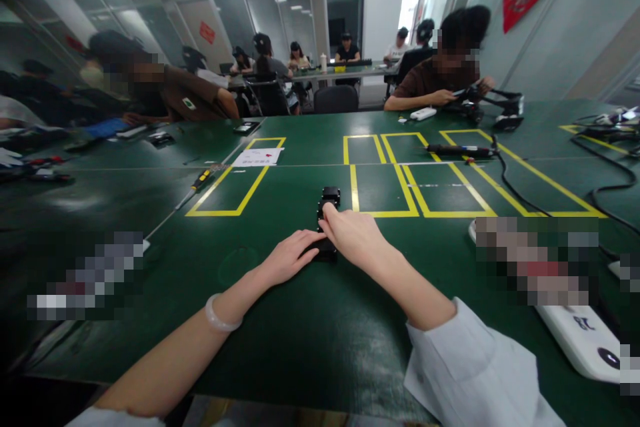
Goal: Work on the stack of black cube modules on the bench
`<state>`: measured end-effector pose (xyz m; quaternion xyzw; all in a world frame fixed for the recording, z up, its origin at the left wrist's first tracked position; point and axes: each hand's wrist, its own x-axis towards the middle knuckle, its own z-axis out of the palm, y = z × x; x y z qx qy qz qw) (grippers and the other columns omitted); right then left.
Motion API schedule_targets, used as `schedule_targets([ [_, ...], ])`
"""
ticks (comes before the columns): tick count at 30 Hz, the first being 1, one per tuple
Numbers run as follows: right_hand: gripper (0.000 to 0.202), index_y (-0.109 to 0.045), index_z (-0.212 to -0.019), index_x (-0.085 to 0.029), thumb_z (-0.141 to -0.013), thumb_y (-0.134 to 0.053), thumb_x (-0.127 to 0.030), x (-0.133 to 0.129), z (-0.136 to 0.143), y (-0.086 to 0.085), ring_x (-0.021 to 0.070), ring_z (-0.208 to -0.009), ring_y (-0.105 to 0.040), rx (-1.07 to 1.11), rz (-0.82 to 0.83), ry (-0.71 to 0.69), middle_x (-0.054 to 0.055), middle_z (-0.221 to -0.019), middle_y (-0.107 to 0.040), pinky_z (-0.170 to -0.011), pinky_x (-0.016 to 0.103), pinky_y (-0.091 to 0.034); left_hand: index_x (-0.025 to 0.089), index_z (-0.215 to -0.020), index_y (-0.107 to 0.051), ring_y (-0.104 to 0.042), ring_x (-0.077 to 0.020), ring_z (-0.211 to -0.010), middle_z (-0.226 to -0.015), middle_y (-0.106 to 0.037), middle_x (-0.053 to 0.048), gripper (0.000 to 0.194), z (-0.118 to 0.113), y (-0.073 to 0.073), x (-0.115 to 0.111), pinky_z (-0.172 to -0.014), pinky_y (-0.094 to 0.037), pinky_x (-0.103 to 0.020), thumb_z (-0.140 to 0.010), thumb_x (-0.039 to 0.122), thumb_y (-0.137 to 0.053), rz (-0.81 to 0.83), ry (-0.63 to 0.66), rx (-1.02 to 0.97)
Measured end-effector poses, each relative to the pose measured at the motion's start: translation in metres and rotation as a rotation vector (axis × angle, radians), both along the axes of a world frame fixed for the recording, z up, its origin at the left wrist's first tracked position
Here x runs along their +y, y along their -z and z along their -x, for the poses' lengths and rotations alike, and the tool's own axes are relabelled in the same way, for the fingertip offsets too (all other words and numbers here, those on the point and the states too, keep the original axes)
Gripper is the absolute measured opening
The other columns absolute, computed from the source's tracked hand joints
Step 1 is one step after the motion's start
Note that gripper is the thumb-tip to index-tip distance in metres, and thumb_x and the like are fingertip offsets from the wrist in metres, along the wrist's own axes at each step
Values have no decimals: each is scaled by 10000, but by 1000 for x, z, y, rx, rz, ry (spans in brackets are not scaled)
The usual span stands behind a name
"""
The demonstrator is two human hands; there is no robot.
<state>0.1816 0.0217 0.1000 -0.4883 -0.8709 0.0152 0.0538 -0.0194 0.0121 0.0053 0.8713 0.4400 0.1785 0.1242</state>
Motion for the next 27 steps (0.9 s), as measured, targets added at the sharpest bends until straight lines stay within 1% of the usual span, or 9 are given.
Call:
schedule_targets([
  [4, 266, -459, -1054, -191, -978, -240, -322, 1, 0, 1, 189, -674, -635, -26, 3, 3, 60, -803, -683, -522, 255, -245, 261, -1329, -435, -517, -201, -1063, -1215, -553, -48, 370, 0, 1, 0, -937, -425, -362, -973, 335, -366, -2, -4, 0],
  [9, 216, -437, -1069, -191, -965, -275, -289, -1, 0, 1, 181, -671, -632, -3, 11, -25, 52, -828, -684, -520, 253, -237, 264, -1324, -440, -515, -202, -1072, -1202, -558, -47, 368, 0, 2, 1, -951, -420, -368, -971, 336, -368, -11, 4, -9],
  [16, 260, -448, -1031, -195, -975, -259, -365, 0, 0, 3, 182, -668, -628, 6, -13, -15, 51, -796, -676, -510, 254, -221, 263, -1320, -439, -518, -198, -1073, -1215, -555, -43, 362, 0, 2, 1, -956, -420, -365, -970, 331, -375, -3, 0, -6],
  [19, 244, -446, -1042, -195, -975, -252, -325, 1, -1, 2, 181, -660, -626, -9, 0, -9, 51, -785, -673, -509, 252, -213, 261, -1325, -437, -512, -205, -1088, -1220, -555, -52, 369, 0, 1, 0, -962, -414, -372, -974, 344, -357, 5, 5, -11],
  [23, 199, -433, -1054, -195, -964, -278, -281, 0, -1, 0, 169, -668, -622, 25, 29, -31, 44, -805, -675, -520, 243, -232, 259, -1320, -443, -511, -205, -1092, -1221, -554, -51, 366, 0, 0, 0, -962, -414, -372, -973, 340, -357, 9, 2, -13],
  [27, 235, -433, -1033, -196, -975, -271, -356, -1, -1, 0, 171, -689, -625, 38, 17, -39, 49, -817, -675, -529, 246, -239, 257, -1310, -449, -514, -204, -1087, -1215, -558, -48, 358, -1, -1, 0, -959, -417, -371, -972, 335, -362, 6, 4, -13],
])
